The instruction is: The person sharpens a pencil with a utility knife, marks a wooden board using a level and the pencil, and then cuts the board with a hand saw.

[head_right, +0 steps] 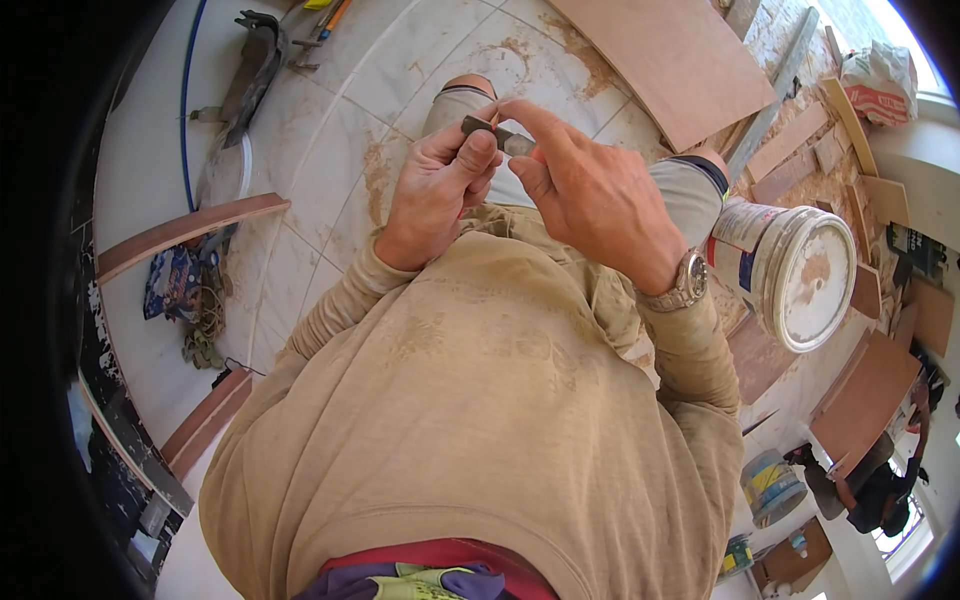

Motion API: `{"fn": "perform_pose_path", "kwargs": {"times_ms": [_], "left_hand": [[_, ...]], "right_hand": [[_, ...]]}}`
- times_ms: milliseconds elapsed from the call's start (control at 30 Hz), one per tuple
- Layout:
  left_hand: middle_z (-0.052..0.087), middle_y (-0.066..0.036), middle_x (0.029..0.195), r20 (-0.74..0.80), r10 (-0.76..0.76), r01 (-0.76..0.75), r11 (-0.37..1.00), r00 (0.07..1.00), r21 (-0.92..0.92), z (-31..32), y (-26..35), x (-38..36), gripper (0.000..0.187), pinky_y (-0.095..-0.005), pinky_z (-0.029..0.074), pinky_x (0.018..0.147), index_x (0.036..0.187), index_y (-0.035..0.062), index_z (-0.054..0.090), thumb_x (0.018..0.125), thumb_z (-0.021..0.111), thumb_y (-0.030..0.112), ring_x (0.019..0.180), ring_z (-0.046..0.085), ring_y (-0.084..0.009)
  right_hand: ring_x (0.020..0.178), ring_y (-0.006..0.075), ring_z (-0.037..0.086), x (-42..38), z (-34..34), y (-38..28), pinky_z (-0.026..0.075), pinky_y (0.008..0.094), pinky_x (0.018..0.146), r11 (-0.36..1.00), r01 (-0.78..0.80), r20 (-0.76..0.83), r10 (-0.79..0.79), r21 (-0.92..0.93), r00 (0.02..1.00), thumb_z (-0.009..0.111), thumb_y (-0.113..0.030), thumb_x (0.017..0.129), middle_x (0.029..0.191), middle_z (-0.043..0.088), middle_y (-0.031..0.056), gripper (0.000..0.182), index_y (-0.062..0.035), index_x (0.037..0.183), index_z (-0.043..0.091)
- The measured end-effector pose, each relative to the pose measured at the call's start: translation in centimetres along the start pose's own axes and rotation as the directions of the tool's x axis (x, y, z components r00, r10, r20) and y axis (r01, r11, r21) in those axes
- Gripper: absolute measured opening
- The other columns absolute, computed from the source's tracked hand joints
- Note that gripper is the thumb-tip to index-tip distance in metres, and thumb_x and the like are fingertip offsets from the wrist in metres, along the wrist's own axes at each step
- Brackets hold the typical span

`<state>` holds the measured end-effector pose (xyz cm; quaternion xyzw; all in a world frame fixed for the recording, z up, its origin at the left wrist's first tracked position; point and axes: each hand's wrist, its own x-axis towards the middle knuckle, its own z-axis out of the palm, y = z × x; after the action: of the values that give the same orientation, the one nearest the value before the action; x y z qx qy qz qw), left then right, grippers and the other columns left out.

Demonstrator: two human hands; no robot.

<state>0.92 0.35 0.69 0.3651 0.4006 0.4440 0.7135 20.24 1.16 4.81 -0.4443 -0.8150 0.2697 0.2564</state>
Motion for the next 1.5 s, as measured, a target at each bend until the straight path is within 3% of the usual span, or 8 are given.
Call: {"fn": "perform_pose_path", "kwargs": {"times_ms": [367, 667, 767, 867, 1167, 1267, 1367, 1500], "left_hand": [[0.05, 0.008, 0.07, -0.051, -0.013, 0.011, 0.999, 0.999, -0.037, 0.6, 0.3, -0.3, 0.035, -0.0194, 0.026, 0.047, 0.085, 0.009, 0.064, 0.103, 0.062, 0.039, 0.057, 0.036, -0.0007], [0.052, 0.009, 0.073, -0.067, 0.01, -0.001, 0.991, 0.998, 0.135, -0.5, -0.4, 0.1, 0.03, -0.0182, 0.031, 0.053, 0.109, 0.0043, 0.072, 0.103, 0.063, 0.033, 0.064, 0.038, 0.0009], [0.052, 0.01, 0.075, -0.007, -0.054, 0.054, 0.998, 0.999, -0.011, -0.6, 0.2, -0.1, 0.034, -0.0177, 0.031, 0.054, 0.126, 0.0041, 0.068, 0.104, 0.062, 0.03, 0.063, 0.036, 0.0005], [0.047, 0.009, 0.067, -0.001, -0.032, 0.032, 0.998, 0.999, -0.045, 0.2, 0.5, 0.0, 0.03, -0.0194, 0.024, 0.046, 0.096, 0.0073, 0.069, 0.102, 0.063, 0.037, 0.055, 0.034, -0.0008], [0.053, 0.009, 0.078, -0.038, -0.014, 0.018, 0.993, 0.999, 0.117, -0.6, -0.5, 0.2, 0.033, -0.018, 0.031, 0.055, 0.121, 0.003, 0.07, 0.104, 0.061, 0.031, 0.064, 0.037, 0.0003], [0.055, 0.008, 0.077, -0.018, -0.023, 0.023, 1.0, 1.0, 0.013, 0.0, 0.5, 0.0, 0.032, -0.0193, 0.032, 0.056, 0.096, 0.0034, 0.071, 0.104, 0.063, 0.033, 0.065, 0.037, -0.001], [0.054, 0.008, 0.076, -0.022, -0.029, 0.029, 1.0, 0.999, 0.007, -0.2, 0.3, -0.3, 0.032, -0.0189, 0.033, 0.056, 0.095, 0.0035, 0.071, 0.104, 0.063, 0.034, 0.067, 0.038, -0.0014], [0.054, 0.008, 0.078, -0.04, 0.011, -0.003, 0.979, 0.999, 0.203, -0.6, 0.0, -0.1, 0.034, -0.0173, 0.033, 0.056, 0.121, 0.0035, 0.069, 0.104, 0.061, 0.032, 0.066, 0.038, -0.0003]], "right_hand": [[0.066, 0.0301, 0.067, 0.0, 0.2, 0.1, 0.049, 0.0397, 0.053, 0.998, -0.031, 0.037, 0.029, 0.05, 0.999, 0.061, -0.02, 0.099, 0.08, 0.069, 0.0103, 0.039, -0.014, 0.136, 0.051], [0.064, 0.0297, 0.066, 0.0, 0.8, 0.8, 0.049, 0.0393, 0.052, 1.0, -0.02, -0.008, 0.02, 0.002, 1.0, 0.063, -0.019, 0.098, 0.082, 0.07, 0.0104, 0.036, -0.0127, 0.132, 0.055], [0.064, 0.0296, 0.066, -0.2, 0.4, 0.3, 0.049, 0.0389, 0.053, 0.998, -0.047, 0.026, 0.046, 0.033, 0.999, 0.063, -0.019, 0.098, 0.082, 0.07, 0.0097, 0.038, -0.0121, 0.134, 0.053], [0.064, 0.0293, 0.066, -0.3, 0.4, 0.3, 0.049, 0.039, 0.054, 0.995, -0.059, 0.034, 0.056, 0.085, 0.998, 0.063, -0.02, 0.098, 0.082, 0.07, 0.0091, 0.04, -0.0124, 0.135, 0.052], [0.065, 0.0304, 0.067, -0.2, 0.9, 0.7, 0.05, 0.0403, 0.055, 1.0, -0.028, -0.009, 0.028, 0.001, 1.0, 0.062, -0.021, 0.099, 0.083, 0.07, 0.0101, 0.038, -0.0135, 0.135, 0.053], [0.066, 0.031, 0.067, -0.2, 0.5, 0.4, 0.05, 0.0406, 0.055, 0.993, -0.072, 0.031, 0.07, 0.096, 0.997, 0.062, -0.02, 0.099, 0.083, 0.07, 0.0107, 0.036, -0.0131, 0.133, 0.054], [0.066, 0.0314, 0.066, -0.4, 0.5, 0.2, 0.05, 0.0411, 0.055, 0.989, -0.069, 0.038, 0.065, 0.129, 0.997, 0.062, -0.02, 0.099, 0.083, 0.07, 0.0108, 0.036, -0.0124, 0.133, 0.053], [0.065, 0.0312, 0.066, -0.3, 1.2, 1.2, 0.05, 0.0417, 0.054, 0.999, 0.038, -0.043, -0.038, 0.003, 0.998, 0.061, -0.02, 0.1, 0.081, 0.07, 0.0099, 0.039, -0.0124, 0.136, 0.05]]}}
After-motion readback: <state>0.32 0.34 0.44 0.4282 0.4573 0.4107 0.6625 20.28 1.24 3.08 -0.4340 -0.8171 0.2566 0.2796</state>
